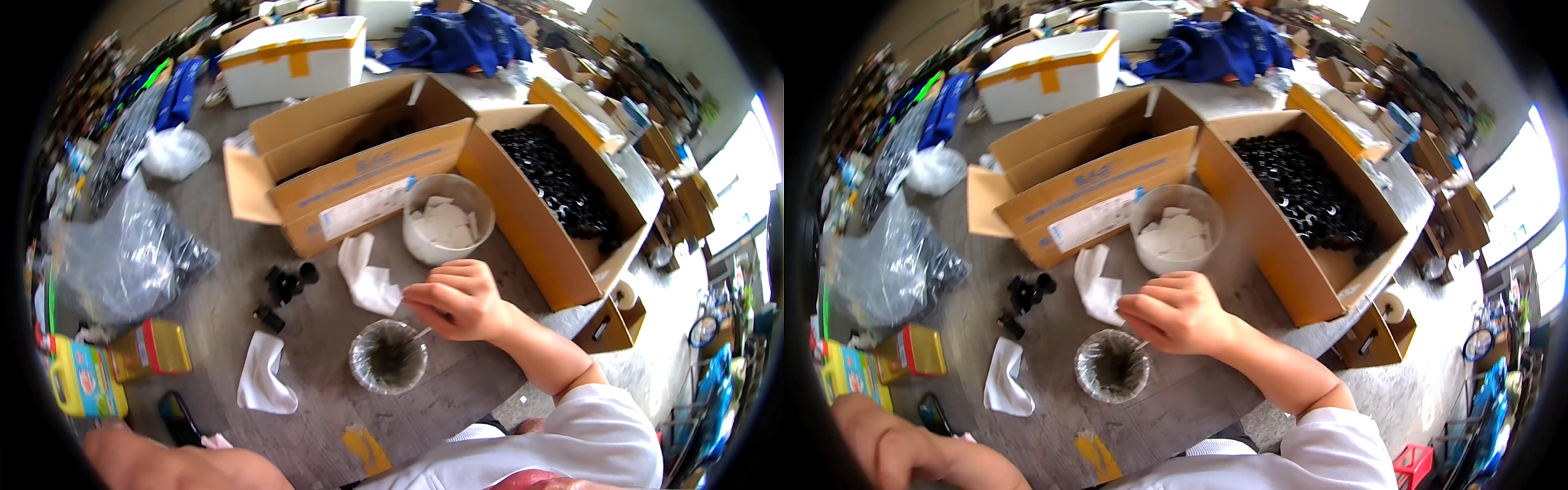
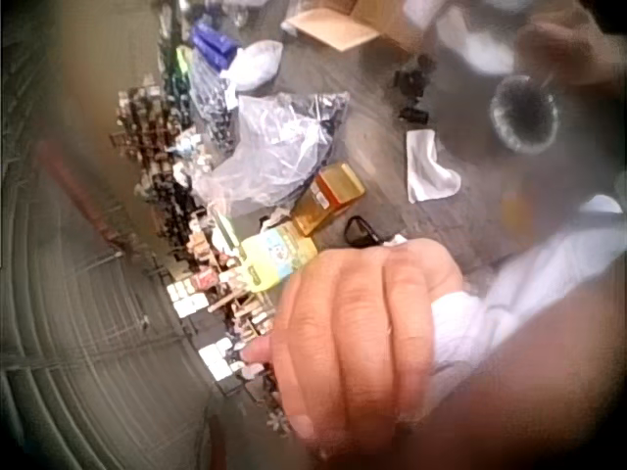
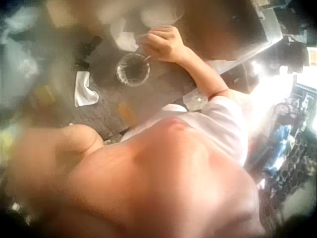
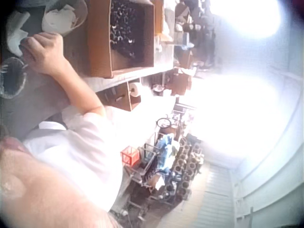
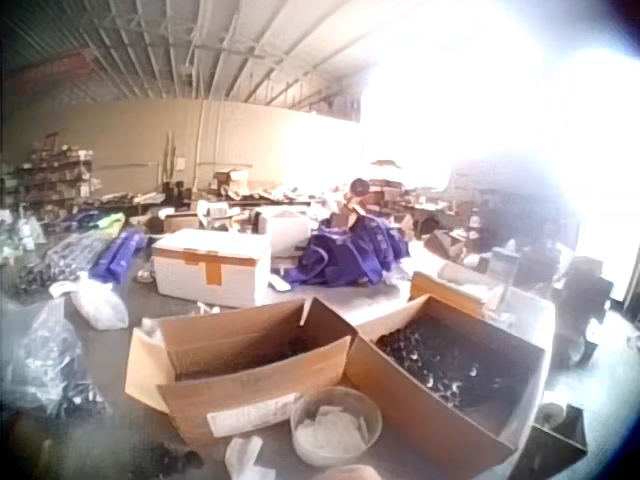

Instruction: The person cleans small black cylindrical mechanical parts by applying a dark paste with a metal tool and wiping them with a white tissue. The person handles the parts one at a time, rotating them to cover all surfaces, and places the cleaned items into a cardboard box.

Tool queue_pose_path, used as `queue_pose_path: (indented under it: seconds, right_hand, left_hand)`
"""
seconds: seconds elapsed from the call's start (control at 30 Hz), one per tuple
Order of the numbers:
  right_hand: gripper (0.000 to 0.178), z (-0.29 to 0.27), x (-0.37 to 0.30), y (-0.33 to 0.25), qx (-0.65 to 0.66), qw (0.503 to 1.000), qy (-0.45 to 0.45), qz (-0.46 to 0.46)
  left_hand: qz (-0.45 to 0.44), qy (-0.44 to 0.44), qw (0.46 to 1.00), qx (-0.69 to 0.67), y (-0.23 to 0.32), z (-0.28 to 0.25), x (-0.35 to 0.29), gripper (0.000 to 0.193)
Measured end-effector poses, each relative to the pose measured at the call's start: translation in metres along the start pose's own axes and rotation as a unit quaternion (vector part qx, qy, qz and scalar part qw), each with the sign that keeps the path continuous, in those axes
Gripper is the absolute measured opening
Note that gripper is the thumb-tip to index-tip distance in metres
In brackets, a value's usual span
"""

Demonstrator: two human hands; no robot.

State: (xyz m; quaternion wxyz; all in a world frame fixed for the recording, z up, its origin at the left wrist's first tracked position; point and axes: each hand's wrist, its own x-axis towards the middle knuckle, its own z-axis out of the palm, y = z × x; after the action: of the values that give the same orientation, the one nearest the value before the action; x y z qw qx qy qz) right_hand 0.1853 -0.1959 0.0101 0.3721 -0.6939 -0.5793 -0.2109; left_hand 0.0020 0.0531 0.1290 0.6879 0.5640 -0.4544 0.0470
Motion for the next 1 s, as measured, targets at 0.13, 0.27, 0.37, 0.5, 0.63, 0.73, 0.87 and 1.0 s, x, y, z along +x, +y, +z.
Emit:
queue_pose_path:
  seconds: [0.13,0.27,0.37,0.5,0.63,0.73,0.87,1.0]
  right_hand:
    - [0.013,-0.001,0.004,0.001,0.006,1.0,0.004,0.002]
    - [0.016,-0.001,-0.004,0.0,-0.004,1.0,0.006,0.008]
    - [0.017,-0.002,-0.002,-0.003,-0.016,1.0,-0.006,0.009]
    - [0.016,0.005,0.005,-0.002,0.02,1.0,-0.021,0.009]
    - [0.016,-0.003,0.001,0.002,-0.005,1.0,-0.023,0.018]
    - [0.017,0.002,0.005,-0.001,0.003,1.0,-0.019,0.008]
    - [0.019,-0.005,-0.003,0.004,-0.025,1.0,0.016,0.007]
    - [0.017,-0.001,0.002,0.003,-0.021,1.0,0.002,0.02]
  left_hand:
    - [0.005,-0.003,1.0,-0.011,-0.002,-0.002,0.003,0.036]
    - [0.012,0.012,0.999,-0.032,-0.006,0.005,0.003,0.035]
    - [0.02,0.012,0.999,-0.042,-0.007,0.009,0.005,0.034]
    - [0.018,0.004,0.999,-0.044,-0.006,0.012,-0.003,0.033]
    - [0.022,-0.013,0.997,-0.068,-0.015,0.002,0.0,0.032]
    - [0.016,0.008,0.998,-0.057,-0.008,0.008,-0.004,0.031]
    - [0.023,0.0,0.996,-0.08,-0.014,0.005,0.002,0.03]
    - [0.024,-0.007,0.996,-0.085,-0.014,0.005,-0.004,0.03]
